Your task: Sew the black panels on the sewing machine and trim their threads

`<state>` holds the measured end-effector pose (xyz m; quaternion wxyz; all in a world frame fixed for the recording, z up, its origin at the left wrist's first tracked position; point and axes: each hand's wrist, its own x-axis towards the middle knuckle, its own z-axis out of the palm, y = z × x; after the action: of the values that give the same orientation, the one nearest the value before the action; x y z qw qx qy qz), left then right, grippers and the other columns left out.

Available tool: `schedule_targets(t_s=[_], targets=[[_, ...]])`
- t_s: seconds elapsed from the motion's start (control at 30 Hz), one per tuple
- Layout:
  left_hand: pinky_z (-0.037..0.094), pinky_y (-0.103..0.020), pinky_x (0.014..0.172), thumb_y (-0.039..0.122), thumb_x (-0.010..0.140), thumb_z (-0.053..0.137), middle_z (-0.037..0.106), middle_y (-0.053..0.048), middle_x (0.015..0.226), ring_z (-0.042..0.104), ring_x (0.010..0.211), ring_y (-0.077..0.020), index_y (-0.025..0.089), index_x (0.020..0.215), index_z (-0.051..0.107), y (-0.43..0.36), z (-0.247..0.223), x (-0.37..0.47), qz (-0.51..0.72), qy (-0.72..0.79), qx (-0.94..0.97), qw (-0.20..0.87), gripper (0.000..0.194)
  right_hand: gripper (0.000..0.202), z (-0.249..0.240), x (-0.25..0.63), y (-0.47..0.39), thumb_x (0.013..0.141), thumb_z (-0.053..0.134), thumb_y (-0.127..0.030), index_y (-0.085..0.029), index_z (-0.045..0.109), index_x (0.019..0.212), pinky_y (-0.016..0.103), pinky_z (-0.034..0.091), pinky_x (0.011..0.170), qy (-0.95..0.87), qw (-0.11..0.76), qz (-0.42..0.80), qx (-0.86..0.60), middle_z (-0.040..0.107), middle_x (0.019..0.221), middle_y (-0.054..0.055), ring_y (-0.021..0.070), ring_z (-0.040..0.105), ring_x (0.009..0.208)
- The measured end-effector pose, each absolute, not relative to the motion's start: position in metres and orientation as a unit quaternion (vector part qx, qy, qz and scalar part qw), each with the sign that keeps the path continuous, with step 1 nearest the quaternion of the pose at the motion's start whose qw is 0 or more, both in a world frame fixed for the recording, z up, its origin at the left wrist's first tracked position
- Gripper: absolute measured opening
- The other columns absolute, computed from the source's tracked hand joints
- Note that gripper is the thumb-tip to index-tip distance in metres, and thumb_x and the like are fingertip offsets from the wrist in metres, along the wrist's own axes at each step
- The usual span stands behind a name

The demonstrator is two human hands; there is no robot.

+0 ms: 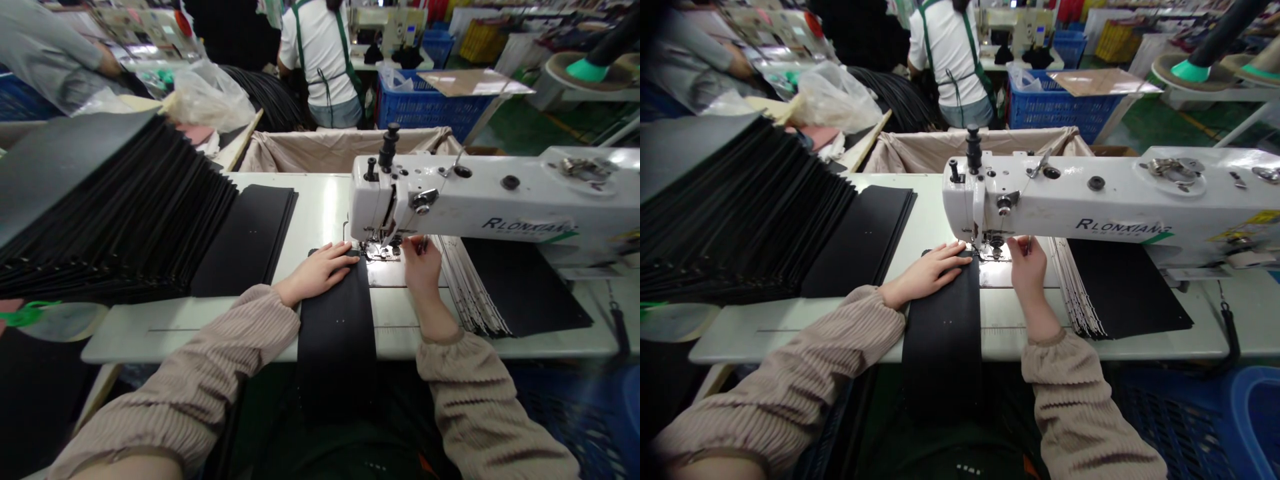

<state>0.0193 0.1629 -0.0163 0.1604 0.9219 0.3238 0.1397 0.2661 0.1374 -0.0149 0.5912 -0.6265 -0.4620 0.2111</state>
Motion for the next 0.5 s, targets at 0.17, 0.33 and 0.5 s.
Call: schedule_targets(t_s=[0.17, 0.33, 0.5], targets=[[0.023, -0.049, 0.120, 0.034, 0.101, 0.040, 0.036, -0.005, 0.156, 0.029, 0.145, -0.0241, 0.028, 0.135, 0.056, 0.161, -0.014, 0.019, 0.149, 0.320, 0.922, 0.159, 0.038, 0.029, -0.014, 0.266, 0.139, 0.080, 0.063, -0.045, -0.020, 0.052, 0.070, 0.026, 0.041, 0.062, -0.463, 0.585, 0.210, -0.632, 0.050, 0.061, -0.005, 0.0124, 0.047, 0.061], [0.031, -0.047, 0.117, 0.028, 0.100, 0.041, 0.050, -0.004, 0.146, 0.043, 0.136, -0.0225, 0.030, 0.132, 0.059, 0.154, -0.011, 0.022, 0.161, 0.291, 0.930, 0.158, 0.036, 0.032, -0.014, 0.268, 0.136, 0.081, 0.063, -0.049, -0.020, 0.054, 0.071, 0.026, 0.040, 0.060, -0.473, 0.574, 0.227, -0.629, 0.052, 0.062, -0.004, 0.0123, 0.047, 0.061], [0.034, -0.043, 0.116, 0.029, 0.098, 0.046, 0.050, -0.005, 0.145, 0.044, 0.135, -0.0227, 0.027, 0.133, 0.058, 0.151, -0.009, 0.023, 0.162, 0.284, 0.931, 0.165, 0.037, 0.035, 0.001, 0.262, 0.107, 0.089, 0.054, -0.050, -0.019, 0.059, 0.074, 0.026, 0.040, 0.057, -0.501, 0.540, 0.265, -0.622, 0.055, 0.061, -0.002, 0.0125, 0.048, 0.056]])
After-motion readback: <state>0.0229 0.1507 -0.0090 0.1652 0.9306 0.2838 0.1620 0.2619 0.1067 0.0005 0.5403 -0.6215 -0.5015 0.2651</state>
